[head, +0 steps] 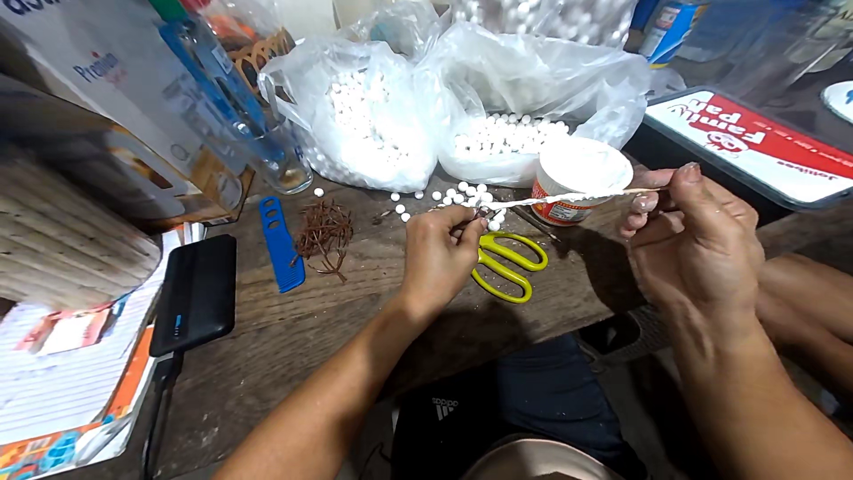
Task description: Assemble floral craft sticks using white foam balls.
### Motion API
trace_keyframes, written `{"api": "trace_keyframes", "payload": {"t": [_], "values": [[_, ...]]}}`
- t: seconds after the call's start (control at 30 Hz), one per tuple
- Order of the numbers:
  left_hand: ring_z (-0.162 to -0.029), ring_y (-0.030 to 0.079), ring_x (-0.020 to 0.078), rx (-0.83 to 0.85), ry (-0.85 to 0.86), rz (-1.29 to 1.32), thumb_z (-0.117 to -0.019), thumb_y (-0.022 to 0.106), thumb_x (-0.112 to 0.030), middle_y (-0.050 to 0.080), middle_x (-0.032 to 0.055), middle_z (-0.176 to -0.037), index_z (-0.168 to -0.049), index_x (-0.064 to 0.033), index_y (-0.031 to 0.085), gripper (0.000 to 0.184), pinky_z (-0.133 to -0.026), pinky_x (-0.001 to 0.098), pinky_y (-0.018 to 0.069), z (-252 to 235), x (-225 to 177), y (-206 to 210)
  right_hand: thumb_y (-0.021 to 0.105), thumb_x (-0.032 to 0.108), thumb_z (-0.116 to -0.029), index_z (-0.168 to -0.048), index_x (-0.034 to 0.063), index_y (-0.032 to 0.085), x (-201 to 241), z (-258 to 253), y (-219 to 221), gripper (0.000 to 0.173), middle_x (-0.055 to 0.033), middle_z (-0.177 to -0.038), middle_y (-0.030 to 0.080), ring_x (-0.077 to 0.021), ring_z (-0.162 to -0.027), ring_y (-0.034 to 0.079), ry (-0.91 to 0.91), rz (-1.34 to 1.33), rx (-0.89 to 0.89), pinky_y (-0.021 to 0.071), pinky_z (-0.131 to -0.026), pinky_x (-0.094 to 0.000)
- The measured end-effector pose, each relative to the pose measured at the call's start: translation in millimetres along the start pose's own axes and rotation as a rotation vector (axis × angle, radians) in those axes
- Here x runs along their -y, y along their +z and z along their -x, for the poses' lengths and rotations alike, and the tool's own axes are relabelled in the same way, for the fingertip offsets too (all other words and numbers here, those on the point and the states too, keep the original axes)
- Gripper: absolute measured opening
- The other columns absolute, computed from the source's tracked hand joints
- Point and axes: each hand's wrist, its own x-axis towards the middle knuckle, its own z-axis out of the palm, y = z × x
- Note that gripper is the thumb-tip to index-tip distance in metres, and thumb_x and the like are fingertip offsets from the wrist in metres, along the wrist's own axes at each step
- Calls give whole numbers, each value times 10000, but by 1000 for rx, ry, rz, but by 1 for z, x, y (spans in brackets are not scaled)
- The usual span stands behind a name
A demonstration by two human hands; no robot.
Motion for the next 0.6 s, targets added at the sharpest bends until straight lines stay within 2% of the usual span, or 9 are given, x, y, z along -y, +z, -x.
{"api": "trace_keyframes", "payload": {"t": [0.6], "values": [[-581,587,-2,0,15,-27,-921,683,-3,664,55,-694,-847,26,722,88,-575,142,499,0,0,1,326,148,-1112,-928,116,701,-5,-4,1,418,80,-729,656,-19,-624,624,43,-14,-36,551,-610,-165]]}}
